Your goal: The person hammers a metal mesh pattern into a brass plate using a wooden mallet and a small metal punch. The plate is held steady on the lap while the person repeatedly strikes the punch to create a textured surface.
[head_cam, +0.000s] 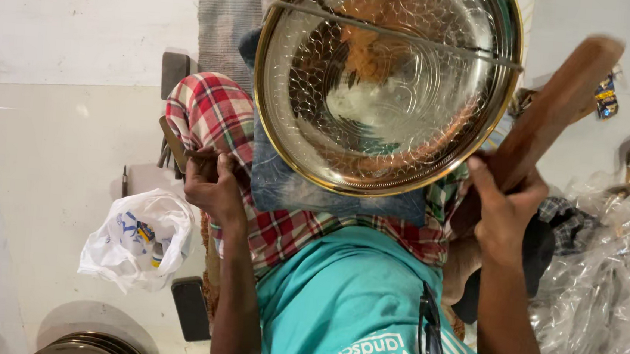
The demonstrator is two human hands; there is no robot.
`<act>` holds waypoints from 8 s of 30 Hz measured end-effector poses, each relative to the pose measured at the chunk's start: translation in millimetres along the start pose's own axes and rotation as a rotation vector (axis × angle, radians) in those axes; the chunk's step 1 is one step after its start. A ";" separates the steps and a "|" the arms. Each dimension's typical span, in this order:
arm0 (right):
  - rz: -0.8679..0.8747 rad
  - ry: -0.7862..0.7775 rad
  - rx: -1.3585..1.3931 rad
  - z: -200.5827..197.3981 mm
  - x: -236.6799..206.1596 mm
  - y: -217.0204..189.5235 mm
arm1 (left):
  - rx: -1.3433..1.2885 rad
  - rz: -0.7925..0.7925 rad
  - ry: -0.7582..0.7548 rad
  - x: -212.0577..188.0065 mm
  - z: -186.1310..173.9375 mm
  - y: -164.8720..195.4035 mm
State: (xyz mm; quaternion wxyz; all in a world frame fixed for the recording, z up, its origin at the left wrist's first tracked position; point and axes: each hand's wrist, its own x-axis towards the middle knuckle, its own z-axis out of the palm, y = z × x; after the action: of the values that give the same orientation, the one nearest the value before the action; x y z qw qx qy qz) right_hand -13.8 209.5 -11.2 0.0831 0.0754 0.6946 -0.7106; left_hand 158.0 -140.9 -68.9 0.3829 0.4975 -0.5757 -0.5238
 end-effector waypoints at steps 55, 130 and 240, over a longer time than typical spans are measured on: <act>-0.212 -0.129 -0.295 -0.9 64.2 18.4 | 0.237 0.266 -0.317 -3.4 80.1 96.3; -1.222 -1.002 -1.202 135.9 99.0 -215.2 | 0.012 0.478 -0.247 -61.0 137.7 81.3; -0.531 -0.199 -0.543 13.9 -56.3 -1.1 | 0.473 1.007 -1.276 18.1 122.9 130.0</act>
State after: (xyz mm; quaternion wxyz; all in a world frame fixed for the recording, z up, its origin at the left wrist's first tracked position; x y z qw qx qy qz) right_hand 41.0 196.4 2.8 -0.0195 -0.2009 0.8412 -0.5017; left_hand 13.6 -136.9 38.2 0.0582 -0.1423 -0.9289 -0.3368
